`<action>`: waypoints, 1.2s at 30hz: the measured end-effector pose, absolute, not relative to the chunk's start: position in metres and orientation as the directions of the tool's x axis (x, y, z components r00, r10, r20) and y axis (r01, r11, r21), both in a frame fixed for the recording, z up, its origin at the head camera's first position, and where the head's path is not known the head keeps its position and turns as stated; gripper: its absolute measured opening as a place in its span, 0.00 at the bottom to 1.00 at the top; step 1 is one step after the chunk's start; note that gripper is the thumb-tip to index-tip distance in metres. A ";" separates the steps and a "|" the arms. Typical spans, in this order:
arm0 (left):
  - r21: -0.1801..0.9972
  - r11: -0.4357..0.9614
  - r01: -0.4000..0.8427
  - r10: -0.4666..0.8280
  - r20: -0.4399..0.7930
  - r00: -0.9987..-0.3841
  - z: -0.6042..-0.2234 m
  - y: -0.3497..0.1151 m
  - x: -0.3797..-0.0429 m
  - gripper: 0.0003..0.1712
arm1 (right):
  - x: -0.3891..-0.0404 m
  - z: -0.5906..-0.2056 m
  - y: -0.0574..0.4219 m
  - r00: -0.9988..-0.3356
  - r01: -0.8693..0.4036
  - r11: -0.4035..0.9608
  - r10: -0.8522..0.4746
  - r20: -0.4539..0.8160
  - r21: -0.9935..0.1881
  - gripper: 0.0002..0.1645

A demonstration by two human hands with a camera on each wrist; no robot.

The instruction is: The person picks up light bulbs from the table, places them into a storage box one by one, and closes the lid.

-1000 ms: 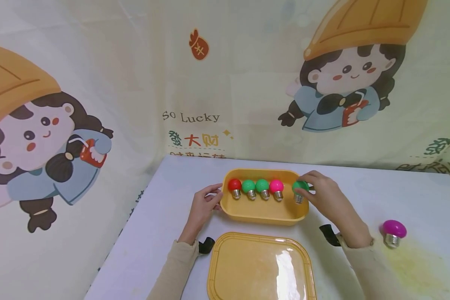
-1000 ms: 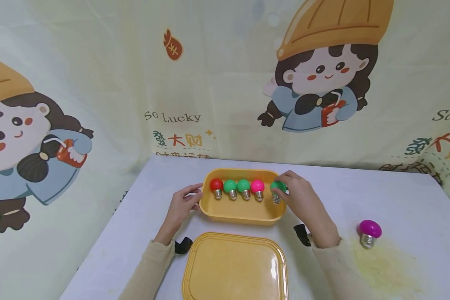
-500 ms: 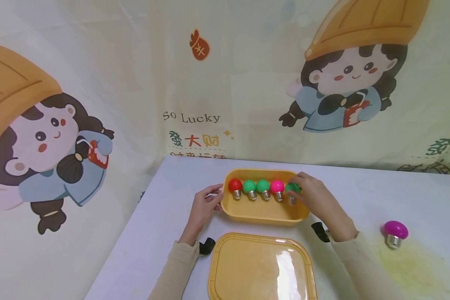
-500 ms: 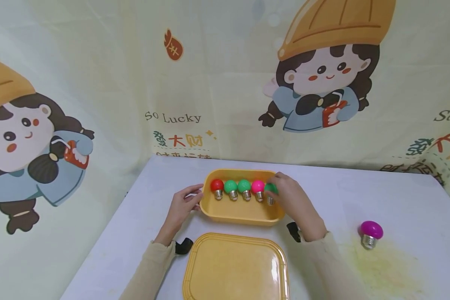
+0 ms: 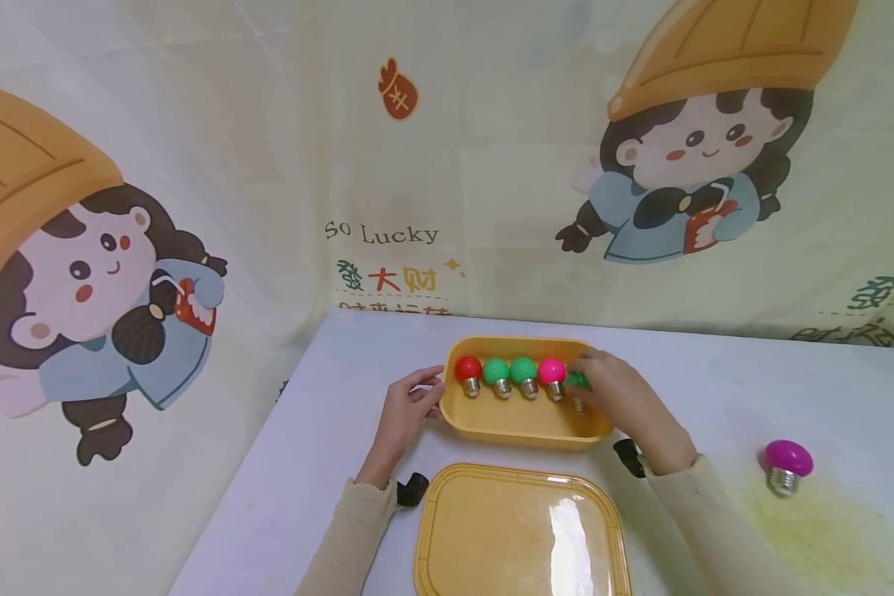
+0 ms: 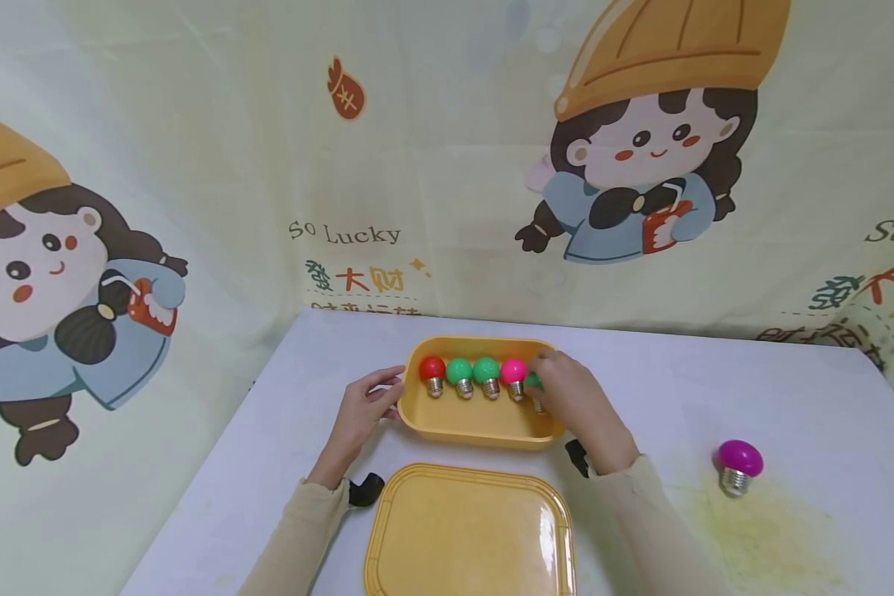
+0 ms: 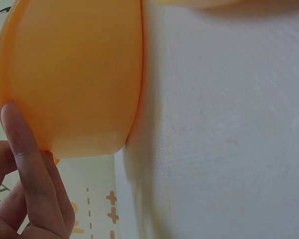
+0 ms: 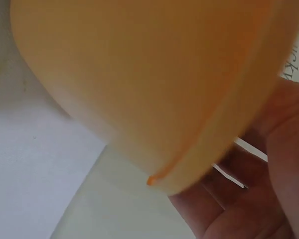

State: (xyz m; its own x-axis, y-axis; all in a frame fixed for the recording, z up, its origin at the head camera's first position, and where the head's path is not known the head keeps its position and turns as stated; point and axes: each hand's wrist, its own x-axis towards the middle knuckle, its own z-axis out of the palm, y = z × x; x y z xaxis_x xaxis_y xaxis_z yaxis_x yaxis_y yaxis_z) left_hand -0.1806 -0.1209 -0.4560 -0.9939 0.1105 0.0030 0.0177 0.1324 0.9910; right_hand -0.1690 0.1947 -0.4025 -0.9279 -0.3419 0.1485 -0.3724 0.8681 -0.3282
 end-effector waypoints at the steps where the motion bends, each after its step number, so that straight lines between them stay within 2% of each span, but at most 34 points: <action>1: 0.992 0.129 0.012 0.110 -0.002 -0.994 -0.456 -0.121 -0.181 0.21 | -0.169 -0.403 0.195 -0.926 -0.378 0.870 -0.349 0.148 -0.317 0.16; 11: 0.988 0.152 0.008 0.127 -0.012 -0.992 -0.427 -0.116 -0.168 0.21 | -0.171 -0.406 0.188 -0.915 -0.400 0.898 -0.379 0.139 -0.185 0.16; 16: 0.988 0.157 0.011 0.122 -0.008 -0.992 -0.422 -0.115 -0.165 0.20 | -0.172 -0.407 0.187 -0.914 -0.401 0.902 -0.383 0.132 -0.161 0.15; 23: 0.992 0.122 0.013 0.135 -0.004 -0.991 -0.425 -0.116 -0.167 0.21 | -0.174 -0.413 0.187 -0.886 -0.441 0.891 -0.413 0.211 -0.105 0.14; 36: 0.993 0.122 0.006 0.132 -0.010 -0.991 -0.425 -0.117 -0.165 0.21 | -0.169 -0.409 0.191 -0.888 -0.445 0.878 -0.408 0.211 -0.175 0.14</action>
